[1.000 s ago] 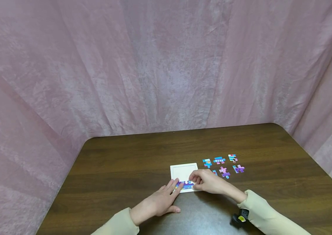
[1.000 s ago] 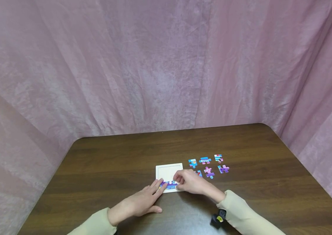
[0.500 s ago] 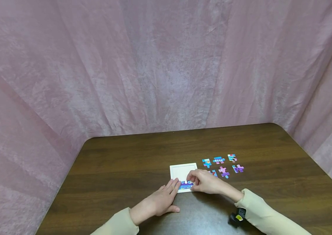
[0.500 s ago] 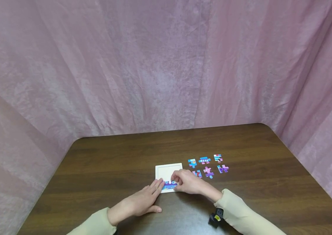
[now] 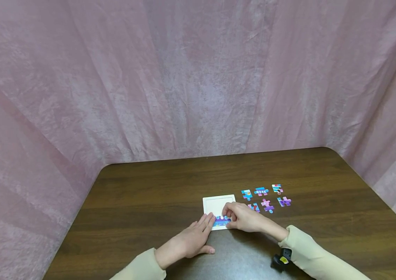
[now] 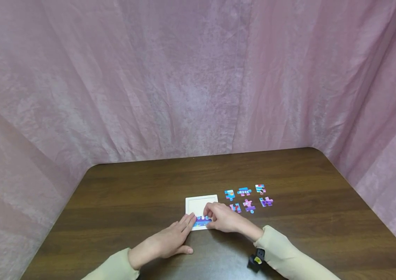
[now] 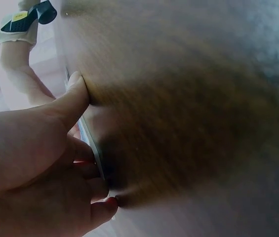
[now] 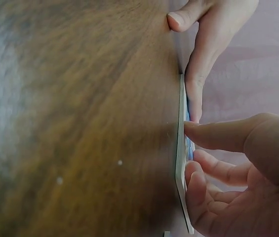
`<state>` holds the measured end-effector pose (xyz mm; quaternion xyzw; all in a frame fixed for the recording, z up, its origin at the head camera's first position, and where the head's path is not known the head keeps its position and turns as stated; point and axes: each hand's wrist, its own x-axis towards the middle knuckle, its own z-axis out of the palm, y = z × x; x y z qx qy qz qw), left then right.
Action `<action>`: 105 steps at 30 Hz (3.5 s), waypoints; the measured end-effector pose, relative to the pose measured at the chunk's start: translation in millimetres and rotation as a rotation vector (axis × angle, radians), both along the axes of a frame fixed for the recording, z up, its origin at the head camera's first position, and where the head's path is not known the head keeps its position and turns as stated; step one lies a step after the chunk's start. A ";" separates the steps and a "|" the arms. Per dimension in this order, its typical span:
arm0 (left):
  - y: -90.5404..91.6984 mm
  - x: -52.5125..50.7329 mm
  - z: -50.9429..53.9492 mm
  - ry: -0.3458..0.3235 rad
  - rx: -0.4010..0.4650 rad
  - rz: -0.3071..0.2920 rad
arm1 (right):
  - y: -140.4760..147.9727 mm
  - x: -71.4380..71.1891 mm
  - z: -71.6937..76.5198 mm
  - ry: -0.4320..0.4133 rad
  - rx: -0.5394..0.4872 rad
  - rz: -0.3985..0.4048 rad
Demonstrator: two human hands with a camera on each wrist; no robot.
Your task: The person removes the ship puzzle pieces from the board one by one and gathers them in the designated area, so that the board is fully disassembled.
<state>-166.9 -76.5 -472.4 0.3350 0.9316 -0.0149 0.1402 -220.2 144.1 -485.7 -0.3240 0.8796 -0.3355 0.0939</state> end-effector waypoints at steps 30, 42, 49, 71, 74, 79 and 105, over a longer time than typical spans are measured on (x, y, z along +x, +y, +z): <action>-2.0 0.3 -3.4 0.002 0.031 -0.001 | -0.3 0.8 -3.1 0.033 -0.025 0.004; -1.7 -0.7 -0.4 -0.011 0.033 -0.001 | 1.1 2.2 -1.2 0.041 -0.057 0.006; -2.0 -1.0 2.8 -0.019 0.036 0.000 | 2.0 0.9 -0.6 0.026 -0.070 -0.010; -2.0 -1.6 -6.3 -0.010 0.040 -0.008 | 11.8 0.4 -3.5 0.004 -0.106 -0.027; -2.1 -1.3 -6.2 -0.016 0.047 -0.009 | 13.7 1.0 -2.3 0.003 -0.107 -0.039; -1.6 -1.4 -5.5 -0.024 0.047 -0.003 | 18.1 1.7 -0.2 0.008 -0.105 -0.048; -1.3 -0.7 -4.6 -0.021 0.051 0.001 | 32.7 1.9 2.5 -0.036 -0.119 -0.100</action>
